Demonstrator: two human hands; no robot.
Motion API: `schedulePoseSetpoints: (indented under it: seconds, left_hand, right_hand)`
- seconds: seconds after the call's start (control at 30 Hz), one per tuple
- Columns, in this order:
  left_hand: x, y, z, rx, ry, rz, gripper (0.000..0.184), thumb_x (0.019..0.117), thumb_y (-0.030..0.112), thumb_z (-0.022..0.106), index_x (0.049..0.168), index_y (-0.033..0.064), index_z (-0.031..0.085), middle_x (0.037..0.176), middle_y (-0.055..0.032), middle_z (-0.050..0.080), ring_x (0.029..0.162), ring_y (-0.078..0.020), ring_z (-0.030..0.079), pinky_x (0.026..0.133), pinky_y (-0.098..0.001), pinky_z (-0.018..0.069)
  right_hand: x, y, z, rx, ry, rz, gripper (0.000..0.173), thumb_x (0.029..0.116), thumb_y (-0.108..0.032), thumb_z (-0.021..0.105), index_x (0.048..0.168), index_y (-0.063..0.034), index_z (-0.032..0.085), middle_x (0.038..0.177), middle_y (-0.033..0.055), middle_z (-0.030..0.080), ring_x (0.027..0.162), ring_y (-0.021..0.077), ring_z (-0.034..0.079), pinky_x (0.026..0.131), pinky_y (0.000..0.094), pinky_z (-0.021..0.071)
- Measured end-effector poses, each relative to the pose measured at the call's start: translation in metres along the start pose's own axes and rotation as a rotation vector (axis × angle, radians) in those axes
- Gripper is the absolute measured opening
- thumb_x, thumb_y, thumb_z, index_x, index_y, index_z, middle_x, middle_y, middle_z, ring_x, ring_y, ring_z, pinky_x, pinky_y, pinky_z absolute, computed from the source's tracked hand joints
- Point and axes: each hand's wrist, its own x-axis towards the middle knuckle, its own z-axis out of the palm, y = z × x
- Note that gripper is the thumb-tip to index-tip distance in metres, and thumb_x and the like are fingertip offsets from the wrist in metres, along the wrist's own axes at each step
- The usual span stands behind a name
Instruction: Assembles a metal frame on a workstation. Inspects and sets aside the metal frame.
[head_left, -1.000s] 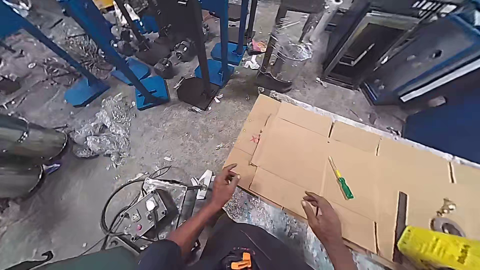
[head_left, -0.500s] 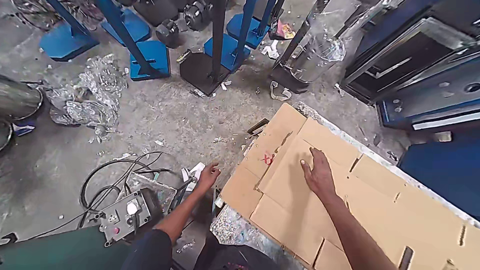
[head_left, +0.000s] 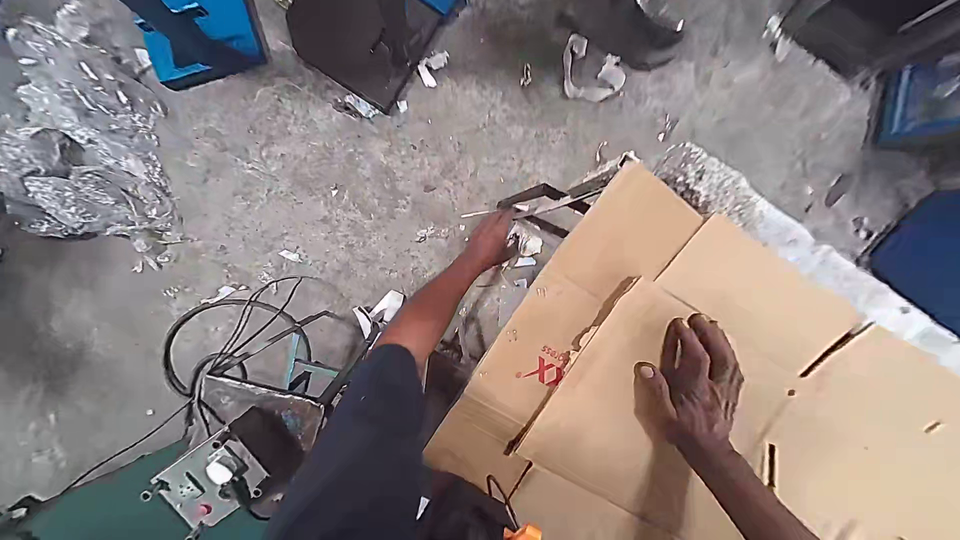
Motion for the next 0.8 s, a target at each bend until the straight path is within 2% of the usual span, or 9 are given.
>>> schedulePoseSetpoints:
  seconds: [0.1,0.17,0.23,0.3,0.4,0.47,0.63,0.73,0.8]
  left_hand:
    - [0.086,0.033,-0.004,0.193,-0.033,0.2,0.093,0.0777,0.018,0.084,0.158,0.0095,0.038,0.162,-0.0141,0.039,0.147,-0.0379,0.04,0.111,-0.0622,0.0409]
    - [0.122,0.055,-0.001,0.268,-0.101,0.271,0.084,0.0813,0.011,0.08,0.156,0.0066,0.042,0.16,-0.0161,0.043,0.147,-0.0398,0.038,0.117,-0.061,0.0342]
    - [0.14,0.083,-0.014,0.303,-0.272,0.181,0.058,0.0978,0.017,0.067,0.151,0.0049,0.049,0.156,-0.0182,0.046,0.147,-0.0382,0.039,0.121,-0.0535,0.031]
    - [0.152,0.096,-0.018,0.315,-0.435,0.053,0.049,0.1006,0.02,0.062,0.144,-0.0011,0.054,0.152,-0.0228,0.049,0.146,-0.0384,0.042,0.122,-0.0523,0.0298]
    - [0.171,0.091,-0.003,0.345,-0.52,0.001,0.053,0.092,0.022,0.072,0.137,-0.0037,0.057,0.138,-0.0255,0.058,0.131,-0.0401,0.056,0.108,-0.0591,0.0447]
    - [0.18,0.087,0.003,0.383,-0.571,0.004,0.057,0.0914,0.024,0.073,0.14,-0.001,0.056,0.14,-0.0226,0.059,0.132,-0.0377,0.056,0.11,-0.0578,0.043]
    - [0.206,0.062,0.029,0.507,-0.498,0.143,0.064,0.0879,0.032,0.075,0.141,0.0013,0.057,0.149,-0.0221,0.052,0.138,-0.0415,0.048,0.113,-0.0565,0.0391]
    - [0.207,0.062,0.025,0.524,-0.466,0.167,0.058,0.0946,0.031,0.069,0.141,-0.0015,0.056,0.153,-0.0204,0.048,0.145,-0.039,0.042,0.117,-0.0501,0.0374]
    - [0.205,0.061,0.017,0.606,-0.441,0.221,0.058,0.0983,0.024,0.066,0.148,-0.0001,0.049,0.148,-0.0253,0.051,0.14,-0.044,0.046,0.115,-0.0548,0.0375]
  right_hand:
    - [-0.002,0.004,0.001,0.057,0.008,-0.005,0.083,0.0962,-0.071,0.037,0.154,-0.012,0.046,0.156,0.0248,0.045,0.15,0.0399,0.036,0.123,0.0569,0.0258]
    - [-0.006,0.005,-0.002,0.088,-0.005,0.004,0.081,0.0961,-0.07,0.04,0.154,-0.0134,0.045,0.155,0.0239,0.046,0.15,0.0393,0.036,0.124,0.0561,0.0249]
    - [-0.005,0.004,-0.004,0.115,-0.008,0.013,0.078,0.0954,-0.07,0.043,0.153,-0.0166,0.046,0.156,0.0204,0.047,0.151,0.0368,0.036,0.124,0.0545,0.0256]
    - [-0.006,0.004,-0.004,0.13,-0.004,0.021,0.078,0.0937,-0.07,0.046,0.153,-0.0201,0.044,0.157,0.0162,0.046,0.151,0.0338,0.036,0.124,0.0541,0.0257]
    - [-0.007,0.003,-0.005,0.125,-0.013,0.037,0.08,0.0921,-0.072,0.048,0.156,-0.0245,0.04,0.16,0.0106,0.044,0.153,0.0302,0.034,0.125,0.0534,0.0246]
    - [-0.008,0.002,-0.005,0.132,-0.025,0.041,0.081,0.0917,-0.072,0.049,0.157,-0.0251,0.039,0.161,0.0099,0.042,0.153,0.0304,0.033,0.126,0.0536,0.0238]
    - [-0.007,0.0,-0.007,0.131,-0.024,0.039,0.08,0.0917,-0.072,0.049,0.157,-0.026,0.039,0.162,0.0095,0.042,0.154,0.03,0.031,0.126,0.0528,0.0228]
    - [-0.009,0.002,-0.006,0.135,-0.025,0.035,0.082,0.091,-0.073,0.049,0.157,-0.0256,0.039,0.162,0.0101,0.042,0.154,0.0308,0.032,0.126,0.053,0.0232]
    - [-0.009,0.003,-0.006,0.142,-0.022,0.032,0.082,0.0903,-0.072,0.051,0.157,-0.0257,0.04,0.161,0.011,0.043,0.153,0.032,0.033,0.126,0.0547,0.024]
